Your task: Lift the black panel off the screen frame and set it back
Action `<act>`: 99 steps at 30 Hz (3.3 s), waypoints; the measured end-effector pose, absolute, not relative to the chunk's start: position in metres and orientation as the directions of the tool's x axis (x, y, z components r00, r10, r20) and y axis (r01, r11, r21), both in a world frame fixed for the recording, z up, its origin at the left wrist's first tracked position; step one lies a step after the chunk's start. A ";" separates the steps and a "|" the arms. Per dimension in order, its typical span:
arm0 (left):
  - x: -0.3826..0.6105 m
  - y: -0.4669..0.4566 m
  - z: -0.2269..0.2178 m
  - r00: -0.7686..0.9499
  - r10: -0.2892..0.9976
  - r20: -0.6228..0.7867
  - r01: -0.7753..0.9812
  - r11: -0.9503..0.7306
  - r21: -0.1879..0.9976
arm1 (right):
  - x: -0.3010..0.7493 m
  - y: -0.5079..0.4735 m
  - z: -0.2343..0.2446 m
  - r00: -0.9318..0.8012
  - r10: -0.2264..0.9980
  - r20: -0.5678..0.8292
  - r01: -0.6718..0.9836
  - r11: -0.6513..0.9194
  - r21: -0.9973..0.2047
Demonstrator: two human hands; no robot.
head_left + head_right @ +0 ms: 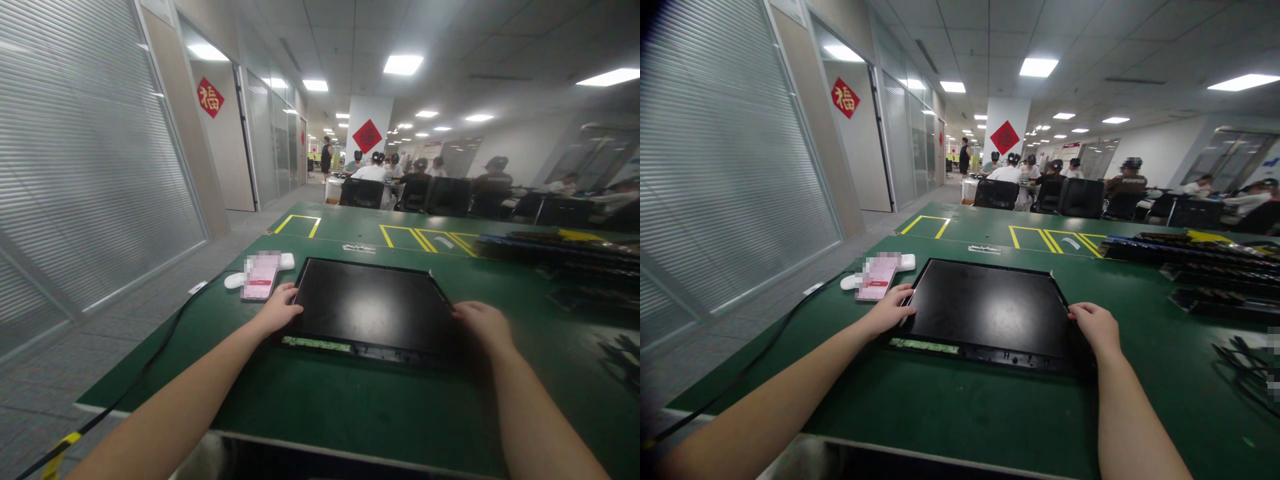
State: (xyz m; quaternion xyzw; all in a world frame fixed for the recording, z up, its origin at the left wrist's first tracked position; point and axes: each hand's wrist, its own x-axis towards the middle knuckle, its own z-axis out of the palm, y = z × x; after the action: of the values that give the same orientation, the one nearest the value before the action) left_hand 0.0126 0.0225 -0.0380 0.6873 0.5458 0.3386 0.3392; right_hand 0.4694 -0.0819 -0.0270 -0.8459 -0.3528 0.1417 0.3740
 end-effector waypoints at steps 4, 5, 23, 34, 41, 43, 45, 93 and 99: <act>0.011 0.024 -0.041 0.167 0.979 0.112 0.500 -0.182 0.847 | 0.470 -0.082 -0.028 0.707 0.705 0.051 0.516 -0.466 -0.719; 0.011 0.024 -0.041 0.169 0.979 0.115 0.499 -0.185 0.846 | 0.471 -0.082 -0.028 0.707 0.705 0.056 0.522 -0.468 -0.713; 0.013 0.027 -0.044 0.168 0.978 0.123 0.456 -0.187 0.870 | 0.467 -0.082 -0.026 0.719 0.694 0.041 0.537 -0.516 -0.668; 0.008 0.008 -0.026 0.465 0.853 0.236 0.569 -0.492 0.659 | 0.475 -0.079 -0.036 0.694 0.712 0.108 0.600 -0.488 -0.634; -0.004 0.004 -0.006 0.694 0.701 0.166 0.484 -0.624 0.613 | 0.476 -0.079 -0.036 0.680 0.721 0.129 0.616 -0.468 -0.633; -0.005 0.002 -0.002 0.716 0.679 0.161 0.462 -0.634 0.620 | 0.475 -0.079 -0.034 0.681 0.723 0.114 0.611 -0.475 -0.633; -0.006 0.001 0.000 0.728 0.666 0.163 0.450 -0.644 0.619 | 0.473 -0.079 -0.032 0.690 0.719 0.085 0.594 -0.495 -0.634; 0.001 0.020 -0.039 0.483 0.871 0.090 0.789 -0.478 0.386 | 0.466 -0.081 -0.029 0.687 0.717 0.115 0.624 -0.502 -0.599; 0.003 0.019 -0.032 0.398 0.907 0.138 0.735 -0.405 0.544 | 0.468 -0.080 -0.030 0.701 0.704 0.119 0.610 -0.505 -0.611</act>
State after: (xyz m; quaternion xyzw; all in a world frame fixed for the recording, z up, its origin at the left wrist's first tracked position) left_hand 0.0034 0.0195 -0.0320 0.8108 0.5063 0.2118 0.2034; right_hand 0.4681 -0.0796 -0.0303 -0.8644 -0.3800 0.0726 0.3213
